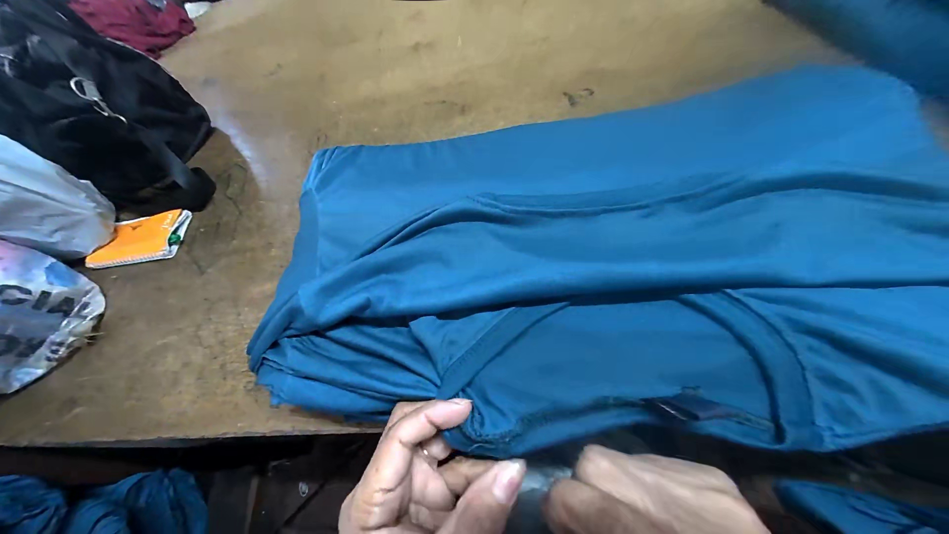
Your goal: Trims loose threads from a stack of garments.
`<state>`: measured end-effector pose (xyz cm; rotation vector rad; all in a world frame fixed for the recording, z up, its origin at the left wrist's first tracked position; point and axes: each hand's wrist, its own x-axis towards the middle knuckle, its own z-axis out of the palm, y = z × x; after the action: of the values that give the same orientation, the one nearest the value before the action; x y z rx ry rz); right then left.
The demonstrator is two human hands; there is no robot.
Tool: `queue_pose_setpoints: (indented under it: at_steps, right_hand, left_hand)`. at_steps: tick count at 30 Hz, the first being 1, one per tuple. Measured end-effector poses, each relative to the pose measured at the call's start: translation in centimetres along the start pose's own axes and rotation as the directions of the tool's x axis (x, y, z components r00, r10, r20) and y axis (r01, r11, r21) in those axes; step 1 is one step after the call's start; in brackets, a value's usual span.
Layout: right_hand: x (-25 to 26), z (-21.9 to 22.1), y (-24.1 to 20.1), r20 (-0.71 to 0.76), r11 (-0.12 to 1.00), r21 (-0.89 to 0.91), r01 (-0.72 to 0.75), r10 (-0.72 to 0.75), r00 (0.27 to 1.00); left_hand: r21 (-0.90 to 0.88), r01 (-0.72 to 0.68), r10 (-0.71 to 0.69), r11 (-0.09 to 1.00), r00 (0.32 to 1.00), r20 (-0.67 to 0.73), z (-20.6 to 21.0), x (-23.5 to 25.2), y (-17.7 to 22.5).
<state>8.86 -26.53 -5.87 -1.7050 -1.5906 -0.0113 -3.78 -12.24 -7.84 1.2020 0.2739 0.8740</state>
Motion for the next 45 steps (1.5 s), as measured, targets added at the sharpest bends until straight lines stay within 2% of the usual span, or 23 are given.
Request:
queue_pose_setpoints:
  at_steps: [4,6,9,12,17,20,22,25,28,31,33,37,41,45]
  right_hand:
    - [0.0,-0.7,0.3,0.104,0.973,0.220,-0.067,0.045,0.994]
    - [0.0,-1.2,0.6,0.058,0.938,0.323,-0.126,0.113,0.992]
    - [0.4,-1.6,0.5,0.011,0.859,0.460,-0.225,0.248,0.969]
    - [0.9,-1.3,0.3,-0.042,0.800,0.542,-0.255,0.329,0.943]
    - [2.1,-0.4,0.2,-0.042,0.829,0.479,-0.288,0.349,0.936]
    - [1.8,0.1,0.3,-0.040,0.882,0.384,-0.272,0.310,0.950]
    - [1.4,0.3,0.5,-0.014,0.900,0.338,-0.274,0.296,0.955]
    - [1.1,0.2,0.6,0.028,0.846,0.431,-0.312,0.333,0.942]
    - [1.7,-0.1,-0.3,0.023,0.716,0.609,-0.342,0.415,0.910]
    - [2.2,0.6,-0.9,-0.035,0.723,0.589,-0.361,0.469,0.883]
    - [2.2,0.9,-0.9,-0.027,0.739,0.556,-0.380,0.473,0.881]
    - [1.4,1.0,0.3,0.001,0.776,0.557,-0.295,0.354,0.935]
    - [0.8,0.5,0.4,0.029,0.791,0.569,-0.224,0.253,0.967]
    - [0.6,0.7,0.1,-0.023,0.913,0.382,-0.142,0.162,0.986]
  left_hand:
    - [0.033,-0.057,0.058,0.998,0.998,-0.033,0.6,0.1,-0.2]
    - [0.047,-0.055,0.057,0.997,0.997,-0.050,0.7,0.1,0.1]
    - [0.114,-0.063,0.063,0.992,0.998,0.001,0.7,0.0,0.9]
    - [0.199,-0.074,0.074,0.977,0.997,0.008,1.4,0.1,1.8]
    - [0.203,-0.052,0.070,0.978,0.994,-0.082,1.0,0.1,1.3]
    - [0.183,-0.049,0.061,0.982,0.996,-0.062,0.3,0.2,0.7]
    - [0.162,-0.003,0.020,0.987,0.994,-0.103,0.2,0.4,0.8]
    - [0.090,0.046,-0.032,0.995,0.988,-0.151,0.0,0.6,0.9]
    - [0.106,-0.050,0.057,0.993,0.996,-0.062,0.3,0.3,0.7]
    - [0.094,-0.111,0.107,0.989,0.993,0.041,0.4,-0.1,0.5]
    - [0.094,-0.115,0.111,0.989,0.993,0.045,0.4,0.0,0.5]
    - [0.051,-0.083,0.077,0.995,0.991,0.110,-1.1,-0.3,0.2]
    - [-0.034,0.026,-0.026,0.999,0.999,0.019,-0.6,-0.8,0.2]
    - [-0.117,0.061,-0.061,0.991,0.998,0.004,0.1,-0.8,0.1]
